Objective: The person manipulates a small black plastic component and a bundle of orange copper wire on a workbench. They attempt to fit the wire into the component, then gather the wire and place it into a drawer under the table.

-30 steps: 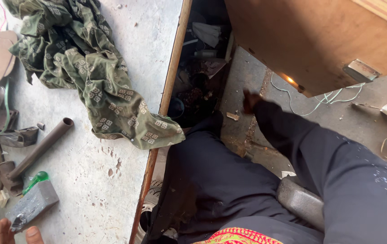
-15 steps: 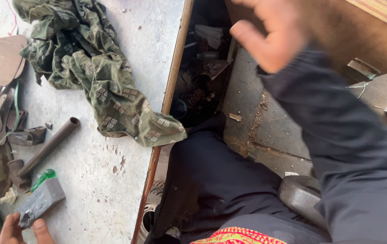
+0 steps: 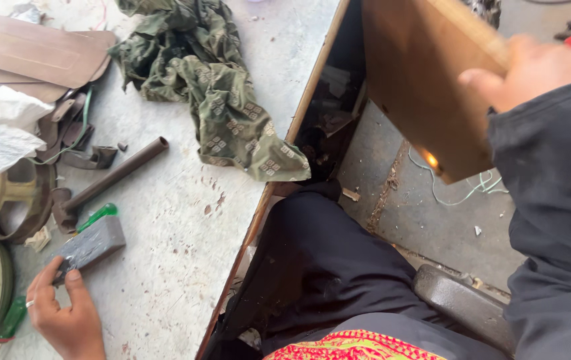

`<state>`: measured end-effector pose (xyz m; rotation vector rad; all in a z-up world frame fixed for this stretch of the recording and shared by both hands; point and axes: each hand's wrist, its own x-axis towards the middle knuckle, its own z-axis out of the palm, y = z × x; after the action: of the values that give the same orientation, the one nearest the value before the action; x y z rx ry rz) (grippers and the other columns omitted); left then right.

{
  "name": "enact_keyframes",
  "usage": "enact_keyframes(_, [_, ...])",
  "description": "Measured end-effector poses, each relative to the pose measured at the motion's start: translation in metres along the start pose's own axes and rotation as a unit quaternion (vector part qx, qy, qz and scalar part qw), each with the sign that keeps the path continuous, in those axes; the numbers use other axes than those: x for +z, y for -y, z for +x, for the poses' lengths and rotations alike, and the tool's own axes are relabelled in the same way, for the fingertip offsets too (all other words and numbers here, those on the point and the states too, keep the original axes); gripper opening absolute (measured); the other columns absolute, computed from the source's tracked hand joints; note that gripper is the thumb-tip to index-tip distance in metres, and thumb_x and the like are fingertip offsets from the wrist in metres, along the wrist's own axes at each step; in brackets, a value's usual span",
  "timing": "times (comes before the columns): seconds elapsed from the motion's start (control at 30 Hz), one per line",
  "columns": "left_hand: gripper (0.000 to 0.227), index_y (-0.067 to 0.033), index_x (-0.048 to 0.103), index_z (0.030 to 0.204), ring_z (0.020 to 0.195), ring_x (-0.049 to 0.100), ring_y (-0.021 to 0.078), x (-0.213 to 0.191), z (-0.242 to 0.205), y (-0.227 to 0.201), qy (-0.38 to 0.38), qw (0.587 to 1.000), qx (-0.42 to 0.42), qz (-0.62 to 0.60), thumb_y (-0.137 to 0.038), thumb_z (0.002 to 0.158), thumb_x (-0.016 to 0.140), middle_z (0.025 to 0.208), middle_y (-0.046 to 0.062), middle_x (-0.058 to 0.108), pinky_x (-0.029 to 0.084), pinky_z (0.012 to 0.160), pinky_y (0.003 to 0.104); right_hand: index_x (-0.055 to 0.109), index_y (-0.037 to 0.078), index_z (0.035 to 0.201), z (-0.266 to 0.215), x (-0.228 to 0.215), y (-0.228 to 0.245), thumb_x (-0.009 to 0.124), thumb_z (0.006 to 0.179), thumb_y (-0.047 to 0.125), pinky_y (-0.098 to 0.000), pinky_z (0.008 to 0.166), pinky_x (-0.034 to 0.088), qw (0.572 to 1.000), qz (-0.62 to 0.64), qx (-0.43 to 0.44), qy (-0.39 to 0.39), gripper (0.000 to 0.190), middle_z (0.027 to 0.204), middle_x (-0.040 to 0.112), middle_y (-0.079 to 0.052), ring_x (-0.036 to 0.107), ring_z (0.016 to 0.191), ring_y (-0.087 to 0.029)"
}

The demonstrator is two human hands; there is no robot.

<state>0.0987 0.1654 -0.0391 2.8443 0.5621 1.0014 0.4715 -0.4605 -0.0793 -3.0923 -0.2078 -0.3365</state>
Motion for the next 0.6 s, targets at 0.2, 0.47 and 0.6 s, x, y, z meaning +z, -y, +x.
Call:
enact_keyframes(0.2, [0.02,-0.0028,0.066,0.127,0.112,0.06,0.0292,-0.002,0.0,0.0,0.002,1.0,0.004,-0.013,-0.001,0.107,0.071,0.123,0.015,0.065,0.048,0.103,0.039,0.063,0.006,0.117,-0.009,-0.026,0.047,0.057,0.107,0.047,-0.0563,0.07,0.054,0.993,0.016,-0.017,0.113,0.042,0.087,0.074,-0.022,0.072,0.083,-0.044])
enact_keyframes(0.47, [0.021,-0.0023,0.066,0.125,0.118,0.063,0.0326,-0.003,0.004,-0.01,-0.016,0.998,0.012,-0.051,-0.004,0.106,0.073,0.126,0.016,0.068,0.049,0.109,0.043,0.061,0.005,0.123,-0.007,-0.003,0.042,0.06,0.103,0.042,-0.0547,0.072,0.055,0.995,-0.013,-0.002,0.101,0.042,0.094,0.076,-0.022,0.073,0.088,-0.041])
enact_keyframes(0.6, [0.026,-0.0055,0.069,0.123,0.114,0.066,0.0324,-0.001,0.014,-0.011,-0.038,0.997,-0.01,-0.066,-0.013,0.099,0.075,0.121,0.014,0.072,0.049,0.1,0.044,0.057,0.005,0.131,0.0,0.025,0.022,0.061,0.1,0.036,-0.0508,0.071,0.057,0.992,0.093,-0.059,0.068,0.044,0.097,0.076,-0.021,0.073,0.089,-0.037])
